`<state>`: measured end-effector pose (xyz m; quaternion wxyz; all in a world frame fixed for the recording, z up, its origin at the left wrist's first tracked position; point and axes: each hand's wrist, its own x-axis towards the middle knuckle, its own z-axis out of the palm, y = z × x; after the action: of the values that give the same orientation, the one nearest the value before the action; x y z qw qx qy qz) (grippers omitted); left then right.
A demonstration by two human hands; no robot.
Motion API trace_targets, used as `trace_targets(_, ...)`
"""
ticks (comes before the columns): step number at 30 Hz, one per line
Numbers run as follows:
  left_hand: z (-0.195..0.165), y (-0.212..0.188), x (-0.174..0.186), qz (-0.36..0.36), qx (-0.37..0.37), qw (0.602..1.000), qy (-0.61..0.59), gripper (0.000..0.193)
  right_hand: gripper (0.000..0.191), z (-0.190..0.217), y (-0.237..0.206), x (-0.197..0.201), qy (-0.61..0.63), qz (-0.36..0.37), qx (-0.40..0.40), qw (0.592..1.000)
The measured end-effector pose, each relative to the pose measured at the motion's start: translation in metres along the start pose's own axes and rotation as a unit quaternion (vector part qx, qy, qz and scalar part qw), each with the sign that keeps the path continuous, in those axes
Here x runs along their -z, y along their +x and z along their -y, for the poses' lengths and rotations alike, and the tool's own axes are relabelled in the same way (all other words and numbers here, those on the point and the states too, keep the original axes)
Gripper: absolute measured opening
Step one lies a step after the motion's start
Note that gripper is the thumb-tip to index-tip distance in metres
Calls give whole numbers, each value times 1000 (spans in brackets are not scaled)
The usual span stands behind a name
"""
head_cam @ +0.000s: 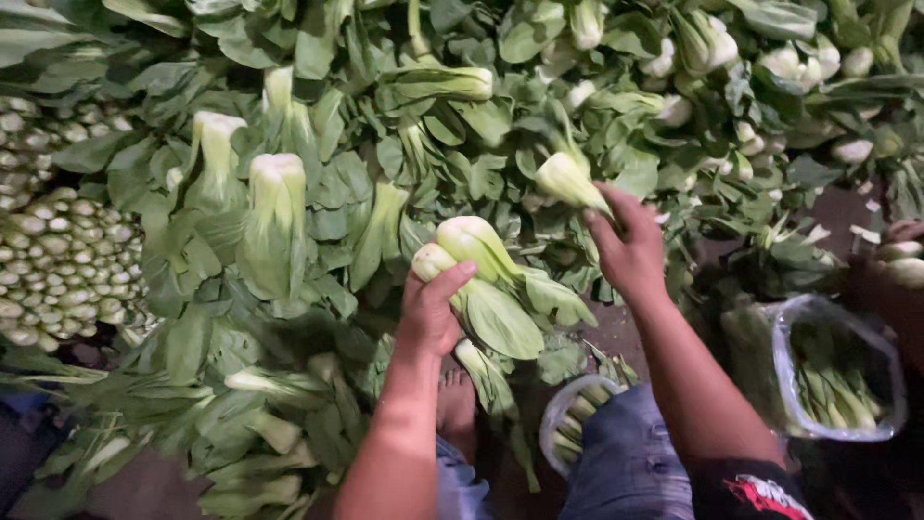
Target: The person sits on the floor of a produce area and gathers bok choy from a large pile on the ground, grouping several heads together by hand and placing the grouped bunches into a plastic bag-lined basket. They repeat this pick, group, and place cycle continuously, occasionally adjusting the vegetables inside the bag.
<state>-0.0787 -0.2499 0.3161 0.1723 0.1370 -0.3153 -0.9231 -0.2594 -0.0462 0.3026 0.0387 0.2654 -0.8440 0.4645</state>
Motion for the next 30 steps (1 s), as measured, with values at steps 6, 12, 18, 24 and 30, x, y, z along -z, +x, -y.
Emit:
trace_targets(6,21,-1,-9,34,-2,997,72,42,49,37,-58,4,189,67,-99,975)
trace_targets(12,19,-14,-12,77,25,996,35,44,57,42,-79,5,246,103,-97,959)
trace_targets(18,11,-23,-30,75,25,996,44,45,60,37,-92,6,319,130,-96,934)
trace_targets(24,-6,-38,-30,32,42,992,119,48,77,77,-104,-25,271,131,-132,945)
trace_targets(30,-5,-50,0,-57,84,995,14,58,72,96,-106,-60,310,160,-119,930)
